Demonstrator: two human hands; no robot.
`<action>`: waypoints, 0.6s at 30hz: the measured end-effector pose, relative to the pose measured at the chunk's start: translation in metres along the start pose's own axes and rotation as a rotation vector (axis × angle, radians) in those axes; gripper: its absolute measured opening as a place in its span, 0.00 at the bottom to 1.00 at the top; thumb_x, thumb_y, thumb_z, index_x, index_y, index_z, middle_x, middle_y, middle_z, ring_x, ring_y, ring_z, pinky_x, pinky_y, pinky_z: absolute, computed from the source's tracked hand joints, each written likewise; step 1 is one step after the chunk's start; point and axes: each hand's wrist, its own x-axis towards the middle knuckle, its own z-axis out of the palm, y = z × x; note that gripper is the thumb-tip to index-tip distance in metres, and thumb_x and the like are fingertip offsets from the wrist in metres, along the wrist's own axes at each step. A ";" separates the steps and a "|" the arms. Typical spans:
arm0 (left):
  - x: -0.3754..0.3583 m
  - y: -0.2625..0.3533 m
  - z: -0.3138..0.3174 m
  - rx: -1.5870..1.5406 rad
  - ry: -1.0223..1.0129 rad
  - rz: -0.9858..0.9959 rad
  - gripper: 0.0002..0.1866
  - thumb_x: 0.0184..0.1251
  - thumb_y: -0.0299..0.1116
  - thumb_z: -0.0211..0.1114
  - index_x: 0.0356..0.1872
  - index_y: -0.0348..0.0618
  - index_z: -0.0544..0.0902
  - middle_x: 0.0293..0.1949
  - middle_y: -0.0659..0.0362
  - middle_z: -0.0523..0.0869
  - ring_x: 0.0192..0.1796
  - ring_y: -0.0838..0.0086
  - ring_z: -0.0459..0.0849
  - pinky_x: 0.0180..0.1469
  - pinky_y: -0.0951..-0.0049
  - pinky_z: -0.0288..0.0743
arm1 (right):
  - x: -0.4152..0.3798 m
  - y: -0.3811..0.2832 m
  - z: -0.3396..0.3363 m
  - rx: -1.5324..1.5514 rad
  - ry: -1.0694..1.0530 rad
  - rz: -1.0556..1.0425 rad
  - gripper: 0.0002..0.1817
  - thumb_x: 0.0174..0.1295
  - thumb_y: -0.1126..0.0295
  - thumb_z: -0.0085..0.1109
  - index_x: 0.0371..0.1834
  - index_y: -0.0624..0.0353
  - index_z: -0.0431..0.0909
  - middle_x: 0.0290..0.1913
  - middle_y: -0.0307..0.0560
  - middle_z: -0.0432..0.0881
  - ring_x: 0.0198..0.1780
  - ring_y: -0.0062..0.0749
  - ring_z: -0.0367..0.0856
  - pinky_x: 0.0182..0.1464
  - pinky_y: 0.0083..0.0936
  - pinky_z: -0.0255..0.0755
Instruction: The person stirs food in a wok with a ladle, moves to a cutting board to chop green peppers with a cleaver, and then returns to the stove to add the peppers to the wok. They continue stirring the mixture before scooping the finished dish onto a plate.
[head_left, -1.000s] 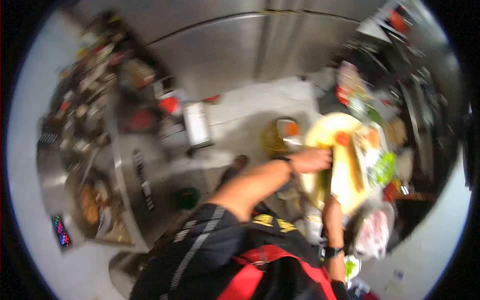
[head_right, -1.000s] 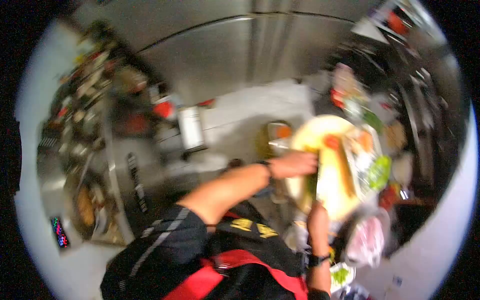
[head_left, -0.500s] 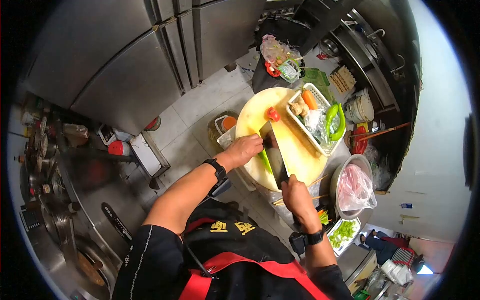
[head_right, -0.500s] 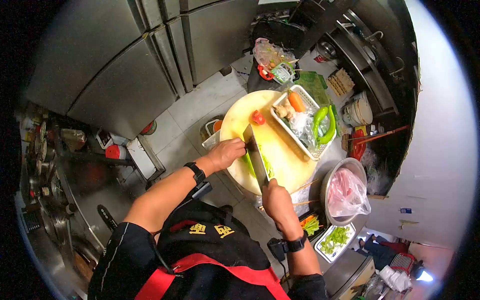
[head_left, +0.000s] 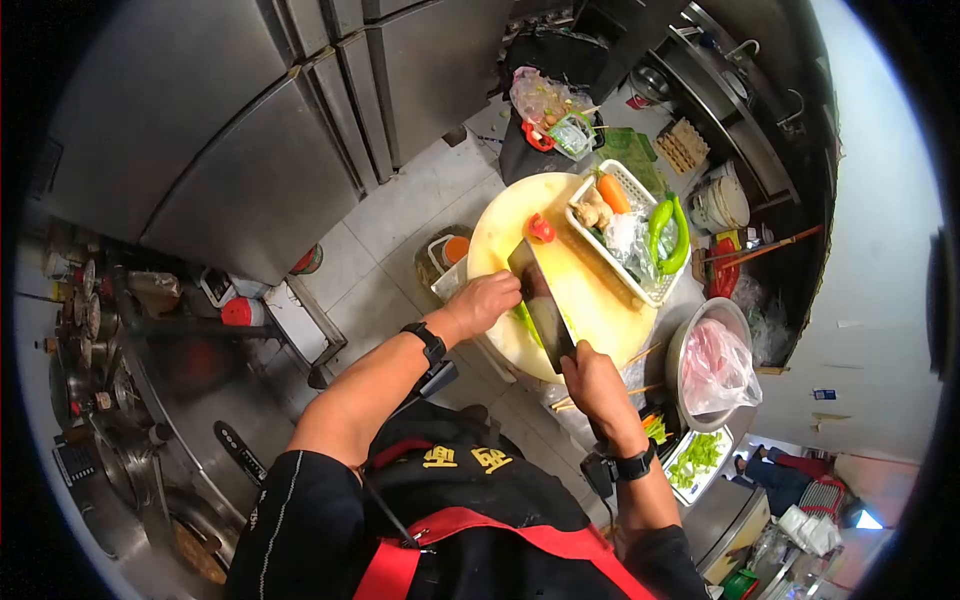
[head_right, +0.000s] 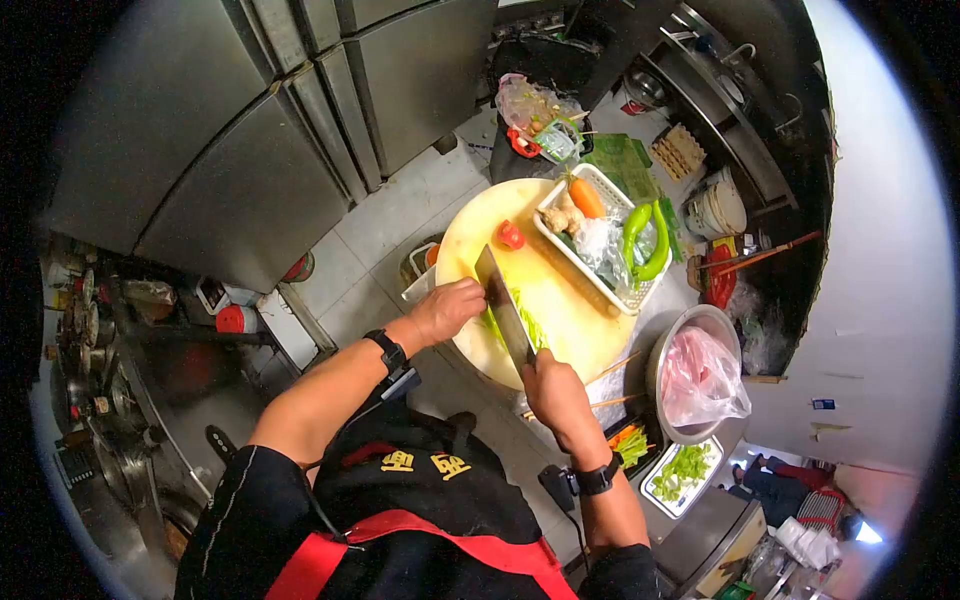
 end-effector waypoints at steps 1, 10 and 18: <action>0.003 -0.007 -0.003 0.008 0.000 0.003 0.07 0.53 0.22 0.60 0.34 0.39 0.78 0.41 0.54 0.80 0.49 0.58 0.79 0.49 0.65 0.78 | 0.012 0.004 0.009 0.003 0.006 -0.006 0.13 0.66 0.67 0.55 0.33 0.70 0.72 0.26 0.73 0.79 0.31 0.69 0.81 0.35 0.53 0.74; 0.003 0.001 -0.022 -0.027 0.060 -0.058 0.11 0.52 0.20 0.63 0.39 0.39 0.80 0.41 0.54 0.80 0.48 0.59 0.78 0.51 0.65 0.76 | -0.007 0.026 0.029 0.051 0.106 0.076 0.14 0.67 0.66 0.55 0.33 0.69 0.70 0.25 0.73 0.79 0.32 0.70 0.81 0.35 0.54 0.74; 0.026 0.002 -0.004 -0.039 0.008 0.189 0.05 0.51 0.24 0.65 0.29 0.41 0.78 0.32 0.56 0.76 0.41 0.59 0.76 0.44 0.64 0.75 | -0.027 0.022 0.043 -0.168 0.136 0.107 0.05 0.61 0.75 0.51 0.33 0.66 0.70 0.23 0.66 0.81 0.27 0.62 0.83 0.31 0.52 0.77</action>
